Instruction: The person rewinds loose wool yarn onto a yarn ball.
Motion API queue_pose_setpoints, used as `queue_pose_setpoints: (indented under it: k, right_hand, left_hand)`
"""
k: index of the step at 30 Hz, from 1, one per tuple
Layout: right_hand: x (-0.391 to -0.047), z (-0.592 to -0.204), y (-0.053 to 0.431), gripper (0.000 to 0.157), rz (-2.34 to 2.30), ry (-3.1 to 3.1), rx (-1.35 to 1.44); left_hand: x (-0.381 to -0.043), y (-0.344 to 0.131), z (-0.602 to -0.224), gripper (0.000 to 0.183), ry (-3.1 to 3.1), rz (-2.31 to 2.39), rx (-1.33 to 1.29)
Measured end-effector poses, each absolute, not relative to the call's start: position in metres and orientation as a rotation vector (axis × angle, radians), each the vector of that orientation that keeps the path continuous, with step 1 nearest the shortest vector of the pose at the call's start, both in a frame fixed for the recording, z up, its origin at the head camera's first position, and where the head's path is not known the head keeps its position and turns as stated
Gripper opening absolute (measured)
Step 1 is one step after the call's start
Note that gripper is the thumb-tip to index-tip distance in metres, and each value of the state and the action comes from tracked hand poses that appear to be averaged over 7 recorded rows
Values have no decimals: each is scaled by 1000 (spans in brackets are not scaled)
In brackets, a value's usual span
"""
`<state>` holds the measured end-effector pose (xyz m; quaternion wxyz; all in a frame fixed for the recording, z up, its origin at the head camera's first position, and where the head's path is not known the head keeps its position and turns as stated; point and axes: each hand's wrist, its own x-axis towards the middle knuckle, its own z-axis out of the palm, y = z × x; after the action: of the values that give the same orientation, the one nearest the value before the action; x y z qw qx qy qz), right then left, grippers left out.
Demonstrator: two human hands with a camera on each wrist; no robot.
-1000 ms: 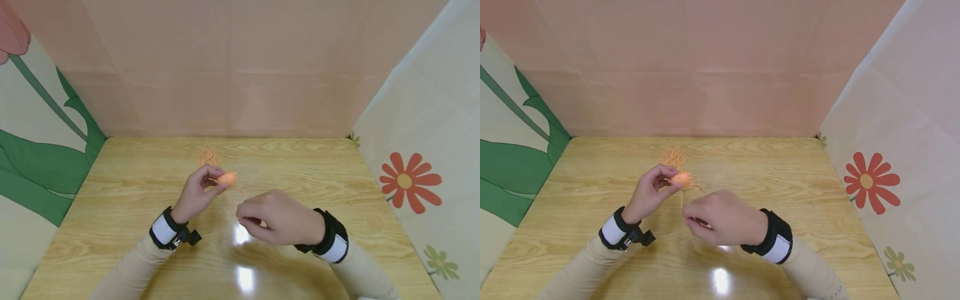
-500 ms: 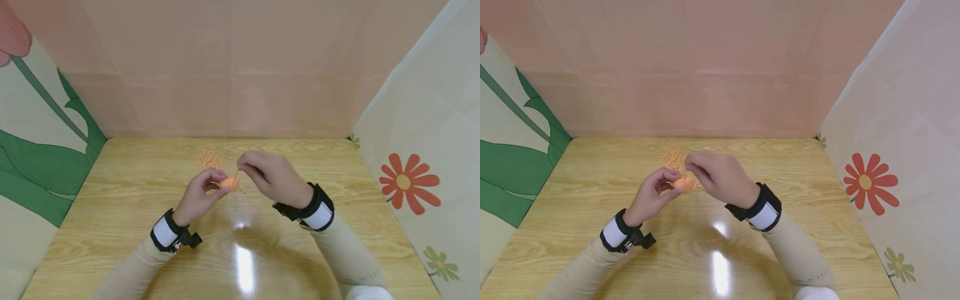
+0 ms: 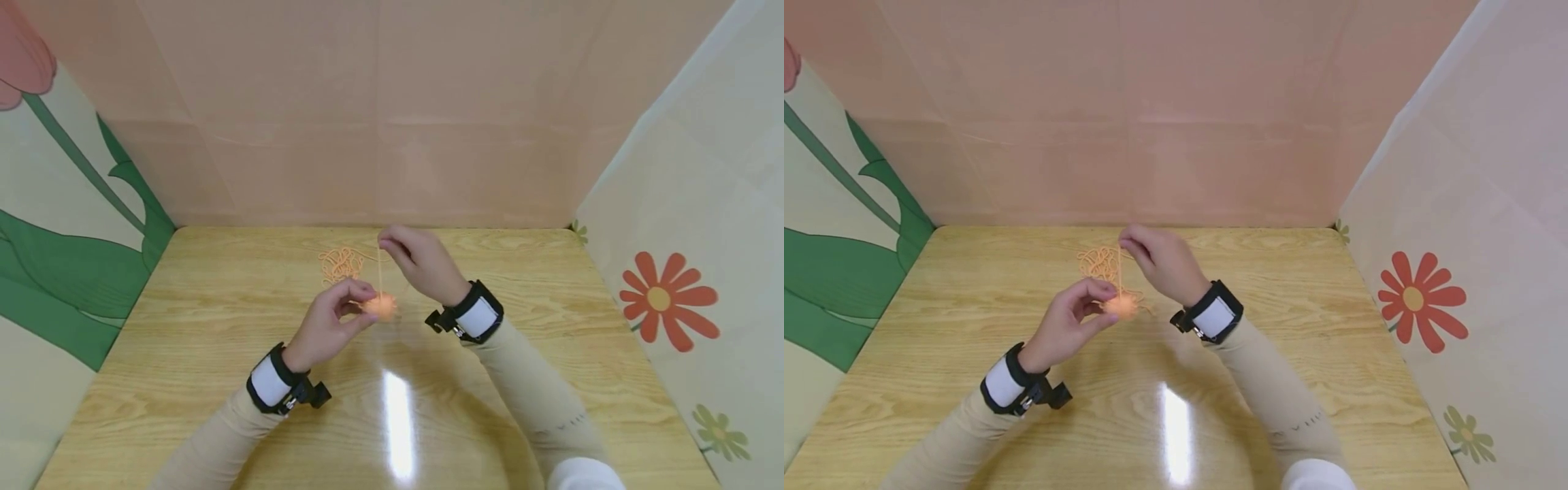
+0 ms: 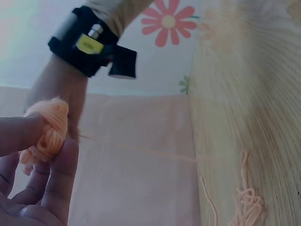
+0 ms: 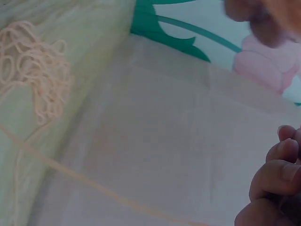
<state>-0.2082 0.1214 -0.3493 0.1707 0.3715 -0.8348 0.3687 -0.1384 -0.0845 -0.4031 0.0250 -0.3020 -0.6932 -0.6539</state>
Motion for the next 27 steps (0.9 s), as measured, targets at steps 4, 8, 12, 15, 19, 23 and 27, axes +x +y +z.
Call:
queue_pose_setpoints:
  k: [4,8,12,15,19,23,27]
  right_hand:
    - [-220,-374,119,14,1097,-2475,1001]
    - [-225,-398,119,15,1132,-2589,941]
    - [-224,-416,117,16,1148,-2694,921]
    - [-221,-428,117,11,1152,-2743,978]
    - [-210,-440,116,6,1085,-2764,1089]
    - [-192,-444,114,5,900,-2793,1115]
    - [-175,-446,113,8,739,-2731,1170]
  left_hand:
    - [-137,-83,-405,21,-2133,-2036,-934]
    - [-136,-82,-407,20,-2140,-2049,-916]
    - [-136,-82,-408,19,-2152,-2047,-886]
    - [-137,-82,-409,20,-2152,-2052,-877]
    - [-139,-81,-411,21,-2133,-2053,-884]
    - [-142,-81,-412,23,-2115,-2045,-869]
    - [-144,-82,-411,24,-2121,-2040,-842]
